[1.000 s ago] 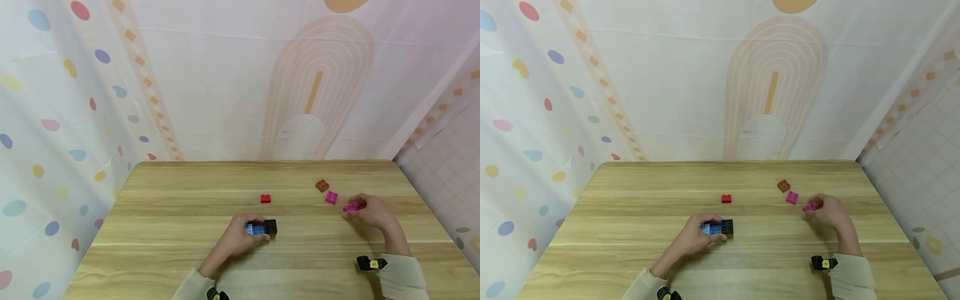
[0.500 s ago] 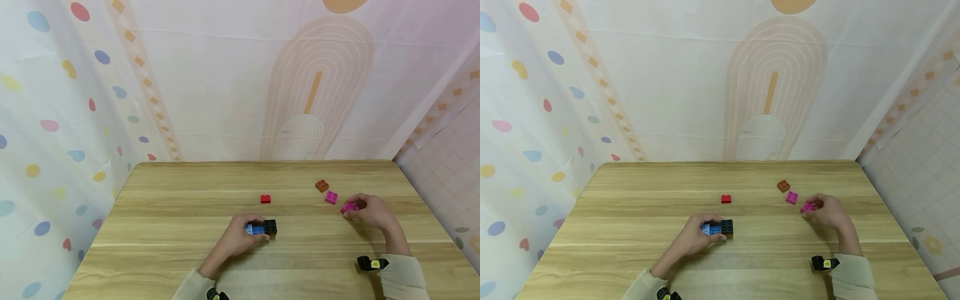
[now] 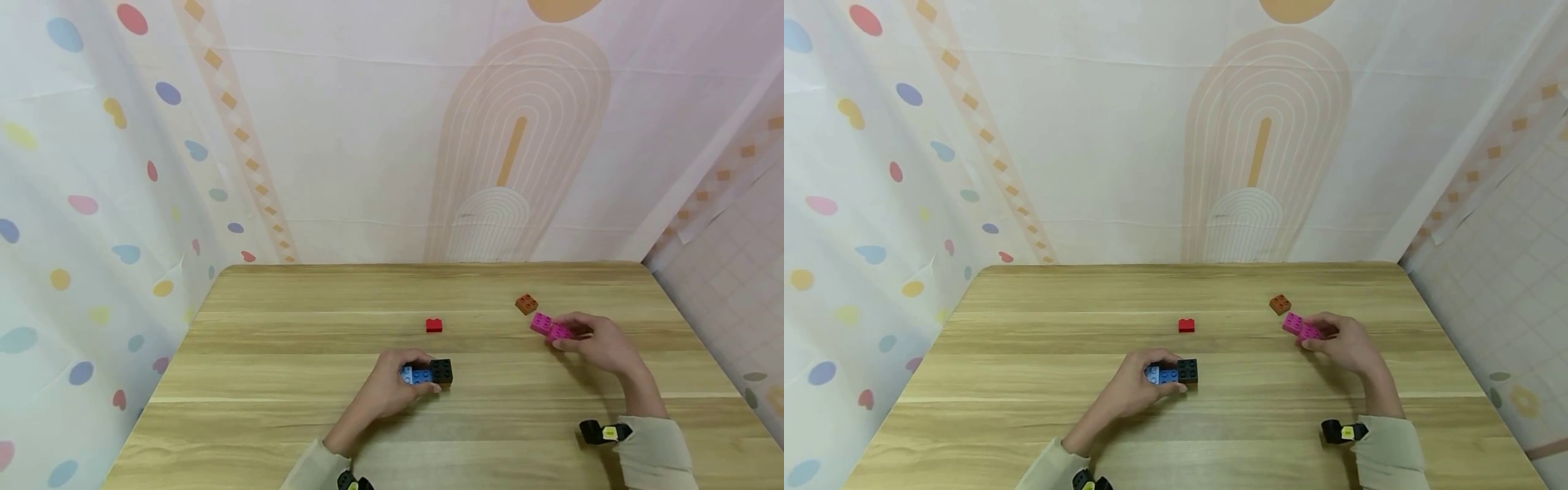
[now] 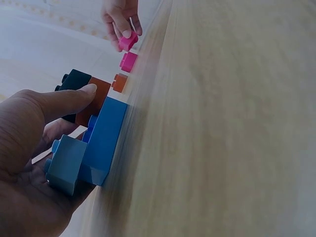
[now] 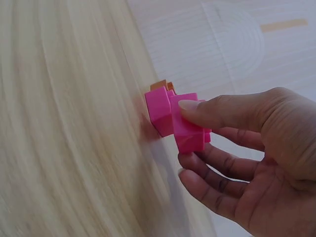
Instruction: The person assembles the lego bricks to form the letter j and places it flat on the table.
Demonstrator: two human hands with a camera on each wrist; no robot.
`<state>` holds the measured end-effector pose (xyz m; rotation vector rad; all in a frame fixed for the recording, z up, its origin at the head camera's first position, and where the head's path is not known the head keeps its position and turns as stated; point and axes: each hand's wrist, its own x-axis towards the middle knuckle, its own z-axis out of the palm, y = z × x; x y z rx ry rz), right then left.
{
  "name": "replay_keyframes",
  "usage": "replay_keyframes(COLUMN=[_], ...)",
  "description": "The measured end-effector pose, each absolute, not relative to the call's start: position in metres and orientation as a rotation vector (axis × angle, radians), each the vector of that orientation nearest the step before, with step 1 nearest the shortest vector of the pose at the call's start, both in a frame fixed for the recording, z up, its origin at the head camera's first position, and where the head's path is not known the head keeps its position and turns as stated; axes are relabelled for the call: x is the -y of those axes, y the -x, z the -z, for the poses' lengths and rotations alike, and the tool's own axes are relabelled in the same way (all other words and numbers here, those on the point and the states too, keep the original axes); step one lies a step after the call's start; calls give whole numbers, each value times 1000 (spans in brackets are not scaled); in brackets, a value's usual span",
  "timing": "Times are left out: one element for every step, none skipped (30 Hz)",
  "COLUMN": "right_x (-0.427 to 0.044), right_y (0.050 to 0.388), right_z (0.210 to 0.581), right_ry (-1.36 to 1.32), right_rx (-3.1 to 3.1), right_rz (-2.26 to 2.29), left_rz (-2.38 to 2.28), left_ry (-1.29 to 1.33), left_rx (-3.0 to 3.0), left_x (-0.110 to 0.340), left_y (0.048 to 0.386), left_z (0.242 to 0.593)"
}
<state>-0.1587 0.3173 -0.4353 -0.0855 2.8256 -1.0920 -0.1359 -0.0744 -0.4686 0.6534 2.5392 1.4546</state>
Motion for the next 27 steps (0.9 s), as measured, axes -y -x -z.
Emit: replay_keyframes(right_x=[-317, -316, -315, -314, -313, -313, -312, -311, -310, -309, -308, -307, -306, -305, -304, -303, -302, -301, -299, -298, -296, -294, -292, -291, -289, -287, -285], right_y=[159, 159, 159, 159, 159, 159, 159, 159, 159, 159, 159, 159, 159, 159, 159, 159, 159, 159, 159, 160, 160, 160, 160, 160, 160, 160, 160], right_z=[435, 436, 436, 436, 436, 436, 435, 435, 434, 434, 433, 433, 432, 432, 431, 431, 431, 430, 429, 429, 429, 428, 428, 428, 428, 428, 428], right_ry=[87, 88, 89, 90, 89, 91, 95, 100, 103, 108, 112, 124, 131, 135, 137, 147, 155, 170, 181, 195, 210, 228, 240, 253, 257, 266, 273], right_rx=[-2825, -2822, -2819, -2816, -2815, -2812, -2812, -2811, -2809, -2808, -2807, -2809, -2812, -2812, -2814, -2816, -2819, -2821, -2820, -2816, -2813, -2809, -2806, -2801, -2795, -2792, -2793], right_rz=[1094, 1099, 1103, 1108, 1111, 1117, 1120, 1129, 1139, 1147, 1155, 1161, 1164, 1167, 1170, 1172, 1173, 1177, 1186, 1197, 1210, 1222, 1230, 1241, 1250, 1256, 1258], left_rz=[-1455, -1457, -1457, -1460, -1460, -1460, -1460, -1460, -1459, -1461, -1460, -1459, -1459, -1460, -1458, -1458, -1456, -1455, -1456, -1457, -1457, -1458, -1459, -1460, -1460, -1458, -1454], left_ry=[-652, -653, -652, -655, -654, -656, -661, -667, -670, -673, -673, -674, -676, -676, -675, -672, -669, -666, -664, -661, -655, -649, -651, -650, -650, -651, -648], left_rx=[-2539, -2539, -2539, -2539, -2541, -2543, -2547, -2551, -2553, -2556, -2558, -2561, -2564, -2565, -2565, -2564, -2563, -2563, -2562, -2560, -2560, -2559, -2560, -2560, -2559, -2561, -2562], left_x=[74, 74, 74, 74, 74, 74, 74, 74, 74, 74, 74, 74, 74, 74, 74, 74, 74, 74, 74, 75, 75, 75, 75, 75, 75, 75, 75], left_y=[136, 136, 136, 136, 135, 136, 136, 136, 136, 136, 136, 136, 136, 137, 137, 137, 137, 137, 136, 136, 136, 135, 135, 135, 135, 134, 134], left_z=[468, 468, 469, 469, 469, 469, 469, 470, 470, 470, 470, 471, 471, 471, 471, 471, 471, 470, 470, 470, 470, 469, 469, 469, 469, 469, 469])
